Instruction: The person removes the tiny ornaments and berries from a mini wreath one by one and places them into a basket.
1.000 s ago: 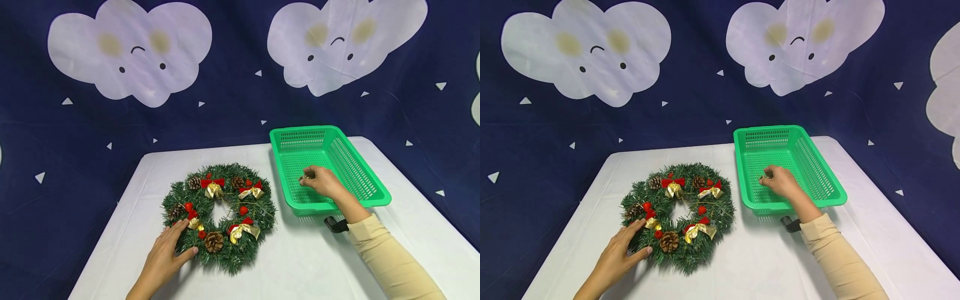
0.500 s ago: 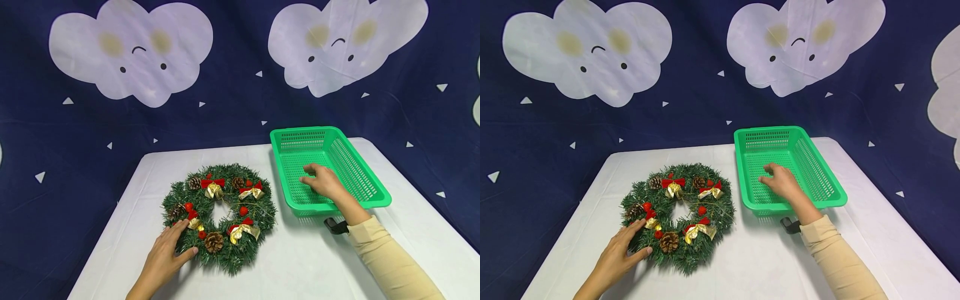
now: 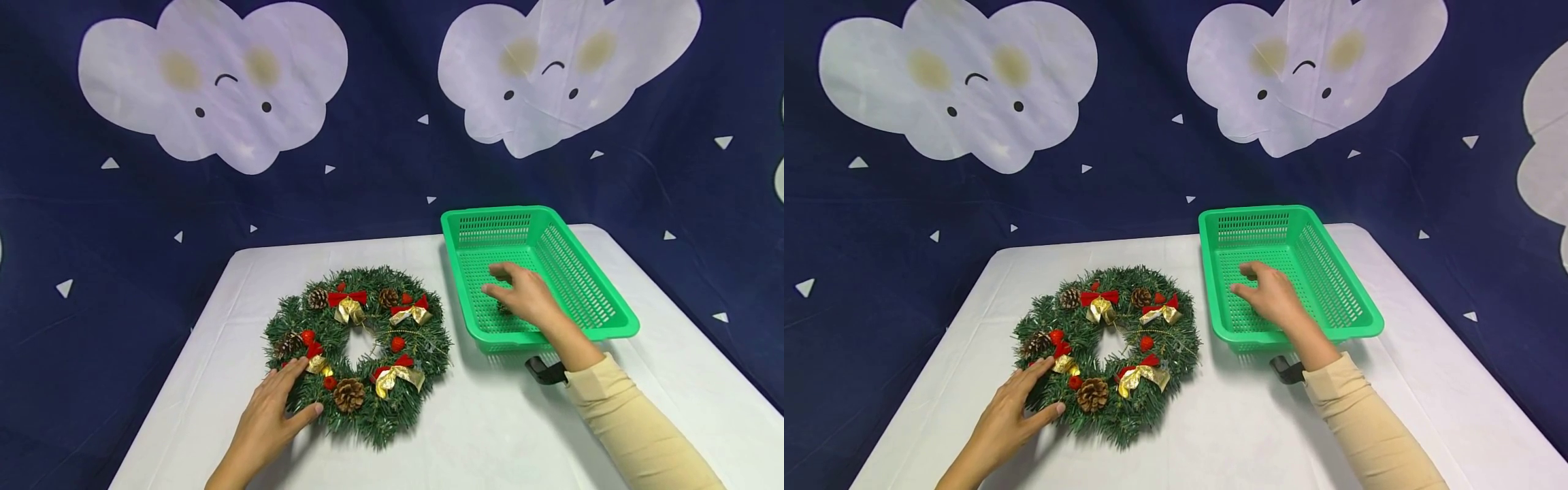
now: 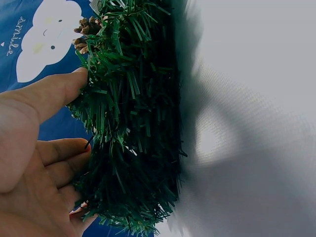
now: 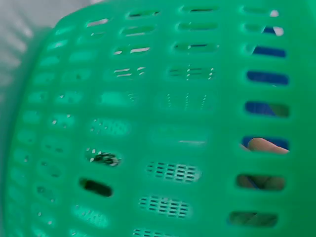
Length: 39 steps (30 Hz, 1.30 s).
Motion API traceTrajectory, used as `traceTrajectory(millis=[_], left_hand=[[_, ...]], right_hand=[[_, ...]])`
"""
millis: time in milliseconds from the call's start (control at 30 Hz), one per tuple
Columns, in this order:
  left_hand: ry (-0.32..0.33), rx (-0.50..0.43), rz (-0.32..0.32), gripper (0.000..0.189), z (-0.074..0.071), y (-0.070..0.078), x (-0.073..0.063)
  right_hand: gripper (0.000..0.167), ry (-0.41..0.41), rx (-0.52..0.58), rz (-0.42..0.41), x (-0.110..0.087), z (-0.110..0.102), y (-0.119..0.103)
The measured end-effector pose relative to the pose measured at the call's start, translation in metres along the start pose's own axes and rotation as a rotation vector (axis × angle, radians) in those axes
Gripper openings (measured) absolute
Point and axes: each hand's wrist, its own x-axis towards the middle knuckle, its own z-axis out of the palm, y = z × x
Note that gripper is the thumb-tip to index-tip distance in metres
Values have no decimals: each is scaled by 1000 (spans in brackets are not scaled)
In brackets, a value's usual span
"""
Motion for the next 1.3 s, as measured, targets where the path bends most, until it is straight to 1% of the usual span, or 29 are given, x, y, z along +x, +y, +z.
traceTrajectory(millis=[233,900,1100,1300], left_hand=[[-17,-3,-13,76,-1,0,0],[-8,-1,-8,76,0,0,1],[-18,-3,-14,76,-1,1,1],[-12,0,-10,76,-1,1,0]], right_hand=[[51,16,32,-19,-1,1,-10],[52,63,80,-103,-9,14,-40],[54,64,84,-125,-12,19,-49],[53,64,95,-142,-16,24,-57]])
